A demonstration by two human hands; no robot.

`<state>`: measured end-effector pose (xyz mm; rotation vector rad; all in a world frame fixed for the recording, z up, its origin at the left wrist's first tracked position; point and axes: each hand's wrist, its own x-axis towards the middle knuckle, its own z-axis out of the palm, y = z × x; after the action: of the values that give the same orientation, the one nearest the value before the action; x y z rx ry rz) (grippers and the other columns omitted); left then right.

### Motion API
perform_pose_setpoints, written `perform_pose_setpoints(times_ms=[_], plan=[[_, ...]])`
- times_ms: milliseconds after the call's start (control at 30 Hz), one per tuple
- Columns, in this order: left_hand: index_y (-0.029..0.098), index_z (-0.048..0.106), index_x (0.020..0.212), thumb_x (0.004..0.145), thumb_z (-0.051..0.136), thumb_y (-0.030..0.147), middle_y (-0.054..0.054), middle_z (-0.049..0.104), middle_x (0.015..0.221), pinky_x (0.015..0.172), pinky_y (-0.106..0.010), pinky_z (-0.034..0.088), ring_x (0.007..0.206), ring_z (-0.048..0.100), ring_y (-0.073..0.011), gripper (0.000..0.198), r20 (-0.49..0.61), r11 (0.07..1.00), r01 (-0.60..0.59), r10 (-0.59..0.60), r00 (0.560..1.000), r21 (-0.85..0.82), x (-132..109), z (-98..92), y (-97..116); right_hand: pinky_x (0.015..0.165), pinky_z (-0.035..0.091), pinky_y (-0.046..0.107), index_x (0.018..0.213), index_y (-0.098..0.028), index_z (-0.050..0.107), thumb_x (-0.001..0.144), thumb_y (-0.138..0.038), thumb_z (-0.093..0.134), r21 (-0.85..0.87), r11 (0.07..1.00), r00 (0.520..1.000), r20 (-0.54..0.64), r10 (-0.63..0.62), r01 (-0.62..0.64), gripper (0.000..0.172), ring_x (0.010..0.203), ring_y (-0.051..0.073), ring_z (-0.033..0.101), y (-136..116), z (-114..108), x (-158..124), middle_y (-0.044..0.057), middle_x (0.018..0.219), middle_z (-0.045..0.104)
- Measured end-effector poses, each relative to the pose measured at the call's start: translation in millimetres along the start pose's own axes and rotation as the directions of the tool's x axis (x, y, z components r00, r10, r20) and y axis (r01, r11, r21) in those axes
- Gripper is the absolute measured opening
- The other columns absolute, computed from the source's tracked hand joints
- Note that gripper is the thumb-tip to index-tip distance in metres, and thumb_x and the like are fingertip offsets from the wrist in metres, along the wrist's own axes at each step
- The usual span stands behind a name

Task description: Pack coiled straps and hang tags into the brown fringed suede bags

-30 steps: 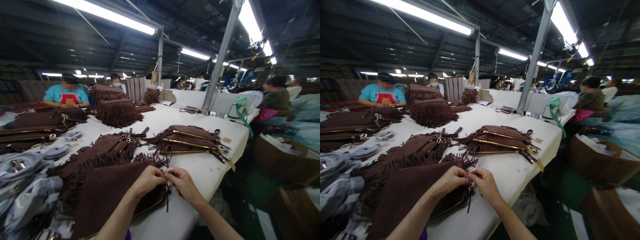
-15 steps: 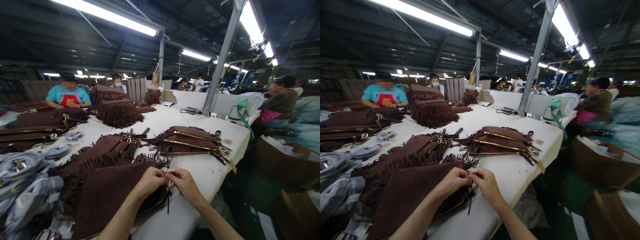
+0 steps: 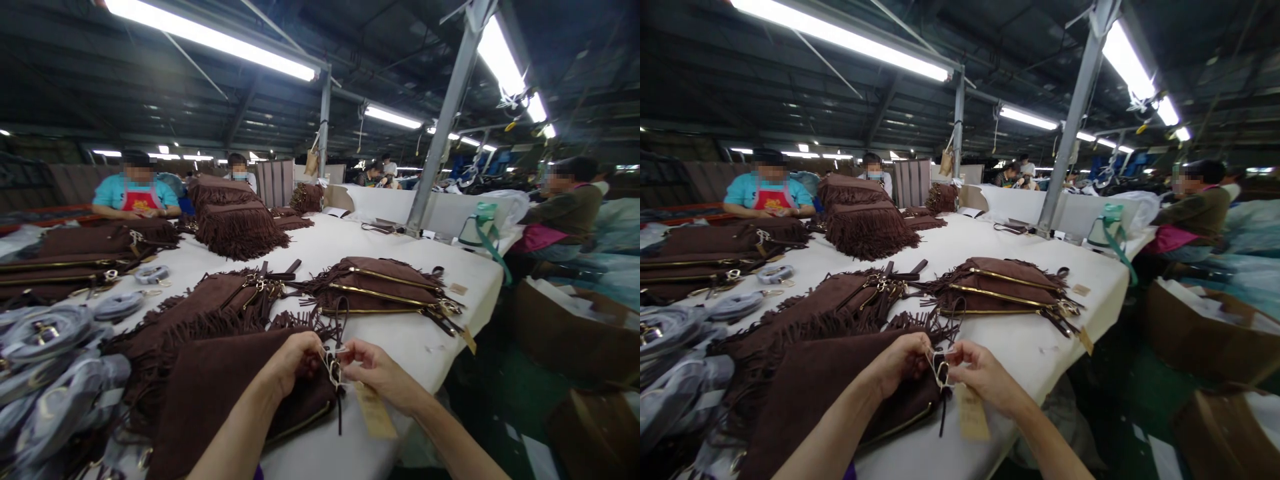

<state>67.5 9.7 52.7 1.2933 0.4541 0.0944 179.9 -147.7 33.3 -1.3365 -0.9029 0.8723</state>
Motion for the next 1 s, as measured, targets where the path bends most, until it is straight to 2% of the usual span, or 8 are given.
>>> perform_pose_setpoints(times_ms=[167, 333, 467, 600, 700, 867, 933, 1000], plan=[[0.016, 0.049, 0.06, 0.052, 0.055, 0.028, 0.003, 0.051, 0.056, 0.048, -0.02, 0.03, 0.047, 0.04, -0.0067, 0.015, 0.074, 0.982, 0.071, -0.059, 0.996, -0.175, 1.9, -1.9, -1.5, 0.042, 0.027, 0.019, 0.084, -0.019, 0.059, 0.065, -0.049, 0.079, 0.184, 0.975, 0.989, -0.056, 0.138, -0.126, 0.04, 0.041, 0.004, 0.034, 12.1, 8.3, -2.8, -0.006, 0.066, 0.055], [0.016, 0.052, 0.06, 0.054, 0.06, 0.024, 0.003, 0.053, 0.055, 0.048, -0.02, 0.033, 0.049, 0.044, -0.0078, 0.013, 0.056, 0.964, 0.07, -0.057, 0.997, -0.257, 5.3, -5.2, -5.5, 0.053, 0.038, 0.023, 0.103, -0.021, 0.066, 0.082, -0.045, 0.062, -0.235, 0.967, 0.995, 0.007, -0.102, 0.101, 0.032, 0.057, 0.011, 0.049, 13.5, 18.4, -12.7, -0.001, 0.075, 0.058], [0.017, 0.051, 0.061, 0.054, 0.061, 0.021, 0.004, 0.057, 0.058, 0.048, -0.02, 0.034, 0.048, 0.045, -0.0078, 0.013, 0.077, 0.939, 0.094, -0.072, 0.994, -0.33, 7.2, -10.1, -5.6, 0.073, 0.046, 0.028, 0.107, -0.023, 0.067, 0.07, -0.021, 0.076, -0.644, 0.698, 0.95, 0.195, -0.245, 0.313, 0.038, 0.082, 0.018, 0.057, 5.6, 23.7, -23.8, 0.005, 0.105, 0.062], [0.017, 0.05, 0.062, 0.054, 0.059, 0.02, 0.003, 0.059, 0.057, 0.052, -0.021, 0.038, 0.049, 0.05, -0.0094, 0.013, 0.106, 0.907, 0.126, -0.091, 0.99, -0.402, 7.4, -14.9, -4.6, 0.087, 0.047, 0.035, 0.107, -0.023, 0.067, 0.074, -0.026, 0.079, -0.792, 0.477, 0.917, 0.257, -0.306, 0.381, 0.036, 0.102, 0.026, 0.057, 14.1, 22.0, -26.9, 0.011, 0.117, 0.061], [0.017, 0.05, 0.062, 0.054, 0.058, 0.019, -0.001, 0.066, 0.065, 0.054, -0.021, 0.039, 0.054, 0.054, -0.011, 0.011, 0.112, 0.893, 0.11, -0.068, 0.991, -0.436, 6.1, -15.2, -4.7, 0.082, 0.048, 0.032, 0.091, -0.022, 0.069, 0.081, -0.04, 0.072, -0.796, 0.437, 0.873, 0.219, -0.436, 0.418, 0.021, 0.098, 0.025, 0.059, 22.9, 15.8, -26.4, 0.011, 0.116, 0.062], [0.015, 0.055, 0.064, 0.055, 0.062, 0.017, -0.012, 0.073, 0.095, 0.06, -0.022, 0.039, 0.075, 0.063, -0.016, 0.012, 0.172, 0.906, 0.077, -0.004, 0.985, -0.417, 1.1, -11.2, -4.4, 0.056, 0.04, 0.025, 0.071, -0.022, 0.055, 0.098, -0.048, 0.038, -0.797, 0.561, 0.849, -0.124, -0.513, 0.223, 0.042, 0.059, 0.016, 0.054, 20.3, 9.4, -19.2, 0.0, 0.061, 0.056], [0.015, 0.057, 0.064, 0.053, 0.064, 0.016, -0.008, 0.072, 0.089, 0.064, -0.022, 0.04, 0.078, 0.062, -0.016, 0.013, 0.199, 0.915, 0.062, 0.021, 0.98, -0.4, -0.6, -9.9, -4.5, 0.051, 0.035, 0.024, 0.071, -0.022, 0.052, 0.099, -0.049, 0.036, -0.824, 0.551, 0.85, -0.19, -0.491, 0.134, 0.042, 0.053, 0.015, 0.052, 16.3, 9.6, -12.2, -0.001, 0.059, 0.055], [0.015, 0.058, 0.063, 0.052, 0.067, 0.017, -0.003, 0.067, 0.076, 0.066, -0.023, 0.04, 0.072, 0.058, -0.014, 0.015, 0.206, 0.93, 0.032, 0.048, 0.977, -0.366, -1.7, -7.9, -4.8, 0.053, 0.034, 0.024, 0.07, -0.022, 0.051, 0.099, -0.047, 0.036, -0.867, 0.478, 0.865, -0.128, -0.486, 0.14, 0.041, 0.054, 0.015, 0.053, 12.8, 10.8, -4.0, 0.0, 0.06, 0.057]])
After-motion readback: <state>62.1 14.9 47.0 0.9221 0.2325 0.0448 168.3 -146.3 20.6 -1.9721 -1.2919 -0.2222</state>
